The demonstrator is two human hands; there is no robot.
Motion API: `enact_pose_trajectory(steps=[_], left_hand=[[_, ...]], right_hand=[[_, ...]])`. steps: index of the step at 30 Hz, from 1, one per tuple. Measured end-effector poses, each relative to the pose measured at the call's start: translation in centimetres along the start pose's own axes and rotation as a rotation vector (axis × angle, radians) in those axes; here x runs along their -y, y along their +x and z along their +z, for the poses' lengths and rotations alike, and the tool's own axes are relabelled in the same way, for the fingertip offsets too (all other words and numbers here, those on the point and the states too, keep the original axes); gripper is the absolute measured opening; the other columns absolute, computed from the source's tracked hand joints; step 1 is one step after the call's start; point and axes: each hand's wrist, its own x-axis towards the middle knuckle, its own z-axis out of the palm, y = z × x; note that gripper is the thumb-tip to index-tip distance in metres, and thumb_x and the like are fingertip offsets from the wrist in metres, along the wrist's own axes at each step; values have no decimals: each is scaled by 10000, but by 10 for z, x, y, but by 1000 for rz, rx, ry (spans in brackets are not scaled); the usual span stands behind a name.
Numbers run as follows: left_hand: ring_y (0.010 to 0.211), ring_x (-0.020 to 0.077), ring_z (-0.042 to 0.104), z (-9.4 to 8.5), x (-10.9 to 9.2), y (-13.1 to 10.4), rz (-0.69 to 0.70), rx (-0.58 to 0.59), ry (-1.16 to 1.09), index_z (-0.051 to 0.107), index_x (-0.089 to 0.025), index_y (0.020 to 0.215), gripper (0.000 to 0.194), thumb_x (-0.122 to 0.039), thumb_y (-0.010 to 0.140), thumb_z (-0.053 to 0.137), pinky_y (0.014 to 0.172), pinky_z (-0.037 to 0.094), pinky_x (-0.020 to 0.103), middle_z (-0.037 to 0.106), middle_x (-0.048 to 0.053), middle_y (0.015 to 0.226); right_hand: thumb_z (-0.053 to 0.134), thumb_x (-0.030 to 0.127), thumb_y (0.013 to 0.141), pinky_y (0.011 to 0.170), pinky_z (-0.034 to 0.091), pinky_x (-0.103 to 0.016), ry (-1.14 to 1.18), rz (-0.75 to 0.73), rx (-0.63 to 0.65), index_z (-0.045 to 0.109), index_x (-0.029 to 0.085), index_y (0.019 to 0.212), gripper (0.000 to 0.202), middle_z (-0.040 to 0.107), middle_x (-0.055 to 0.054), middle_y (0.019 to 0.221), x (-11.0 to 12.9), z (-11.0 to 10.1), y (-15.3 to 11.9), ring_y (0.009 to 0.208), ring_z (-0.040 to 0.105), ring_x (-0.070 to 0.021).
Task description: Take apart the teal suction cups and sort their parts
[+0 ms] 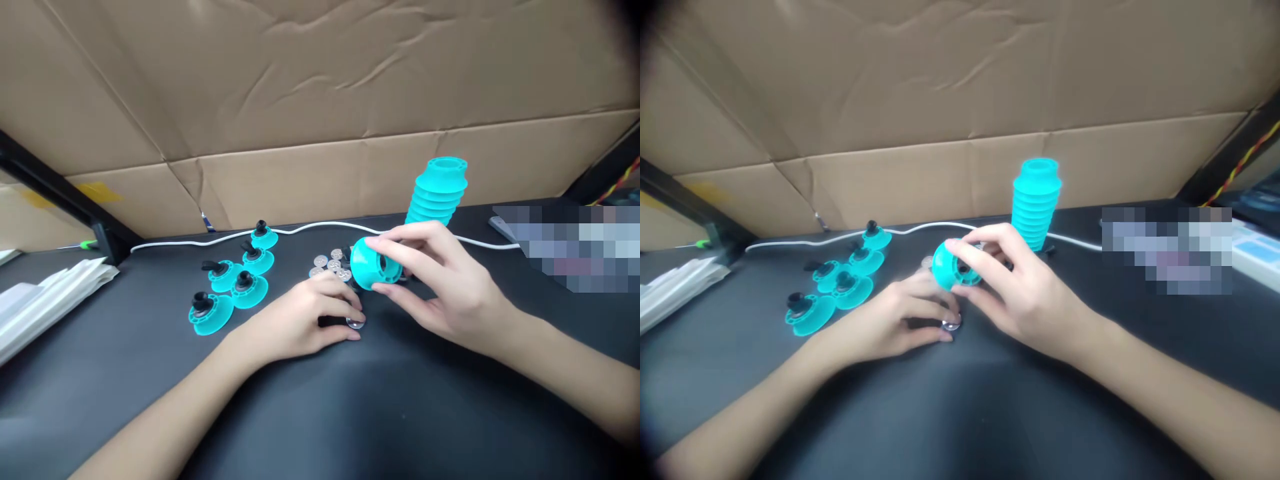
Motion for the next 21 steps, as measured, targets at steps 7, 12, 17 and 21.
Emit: enact_pose_trajectory(steps=[7, 12, 17, 21], left_hand=[[1096, 231, 684, -4, 0, -3, 19, 30, 164, 803, -189, 1099, 159, -186, 1029, 660, 1116, 499, 433, 779, 70, 1131], [1009, 236, 645, -12, 4, -4, 7, 4, 317, 795, -173, 1104, 190, -167, 1044, 615, 1027, 524, 431, 801, 75, 1108], [1041, 258, 634, -12, 16, -7, -12, -63, 359, 794, -167, 1131, 204, -196, 1050, 609, 925, 549, 412, 782, 98, 1125], [1012, 259, 642, -15, 16, -7, -80, -139, 449, 800, -181, 1112, 194, -265, 1042, 640, 914, 530, 427, 774, 97, 1103]], right_hand=[[638, 192, 1033, 972, 618, -501, -183, -33, -98, 507, 294, 1580, 571, 635, -147, 1312, -8, -10, 11, 1079, 698, -285], [659, 203, 1024, 988, 604, -487, -390, -9, -220, 610, 285, 1519, 505, 673, -147, 1340, -30, -34, 24, 1113, 706, -302], [664, 290, 1037, 1051, 577, -457, -523, 86, -290, 651, 267, 1495, 459, 675, -156, 1419, -57, -59, 34, 1210, 696, -298], [637, 339, 1055, 1034, 582, -457, -565, 158, -301, 709, 230, 1430, 396, 700, -174, 1388, -72, -61, 36, 1191, 709, -297]])
